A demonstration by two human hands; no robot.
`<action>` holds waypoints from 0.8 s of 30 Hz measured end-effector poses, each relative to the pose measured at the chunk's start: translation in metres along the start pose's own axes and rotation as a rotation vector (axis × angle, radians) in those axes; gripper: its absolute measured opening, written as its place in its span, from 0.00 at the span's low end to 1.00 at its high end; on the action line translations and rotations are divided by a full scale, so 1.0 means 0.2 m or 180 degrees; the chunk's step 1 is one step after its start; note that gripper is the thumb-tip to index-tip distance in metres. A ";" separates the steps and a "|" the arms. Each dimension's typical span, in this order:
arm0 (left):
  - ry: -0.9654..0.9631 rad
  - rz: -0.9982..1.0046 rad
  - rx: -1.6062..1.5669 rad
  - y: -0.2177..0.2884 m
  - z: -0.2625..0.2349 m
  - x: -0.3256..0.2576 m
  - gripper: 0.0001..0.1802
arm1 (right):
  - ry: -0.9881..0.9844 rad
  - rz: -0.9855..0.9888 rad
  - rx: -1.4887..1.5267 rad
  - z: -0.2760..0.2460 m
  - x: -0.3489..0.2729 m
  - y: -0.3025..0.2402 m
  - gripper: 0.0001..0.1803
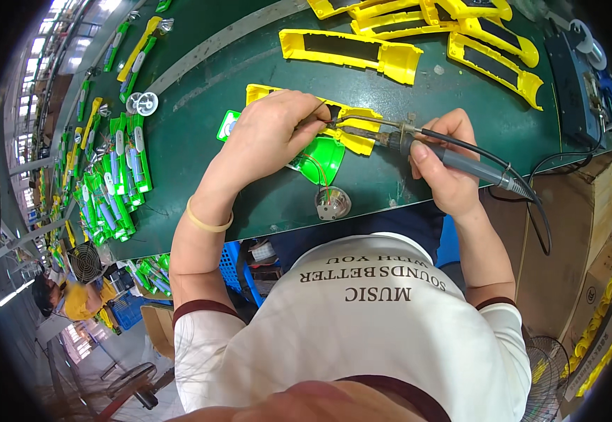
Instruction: Soldering wires and circuit board components into solar flashlight housings on an assembly line.
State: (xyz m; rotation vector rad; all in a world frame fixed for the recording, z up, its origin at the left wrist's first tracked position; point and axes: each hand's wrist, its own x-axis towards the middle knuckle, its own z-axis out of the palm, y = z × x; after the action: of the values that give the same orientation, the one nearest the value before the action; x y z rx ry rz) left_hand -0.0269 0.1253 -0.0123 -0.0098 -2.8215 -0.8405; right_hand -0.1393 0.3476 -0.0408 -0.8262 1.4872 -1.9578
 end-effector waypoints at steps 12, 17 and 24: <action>-0.0120 -0.0037 0.0256 0.02 -0.01 0.04 0.04 | 0.0139 -0.0018 -0.0355 0.02 -0.01 0.00 0.13; -0.0189 -0.0064 0.0293 0.00 -0.02 0.05 0.04 | 0.0449 -0.0368 0.0257 -0.04 -0.01 0.03 0.12; -0.0319 -0.0156 0.0317 0.02 -0.03 0.04 0.05 | 0.0335 -0.0304 0.0172 0.02 -0.02 0.01 0.13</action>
State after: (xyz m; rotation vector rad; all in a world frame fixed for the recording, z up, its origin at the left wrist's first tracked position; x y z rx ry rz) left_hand -0.0331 0.1243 -0.0040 0.0328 -2.9657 -0.7281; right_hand -0.1339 0.3473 -0.0417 -0.7952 1.4714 -2.1316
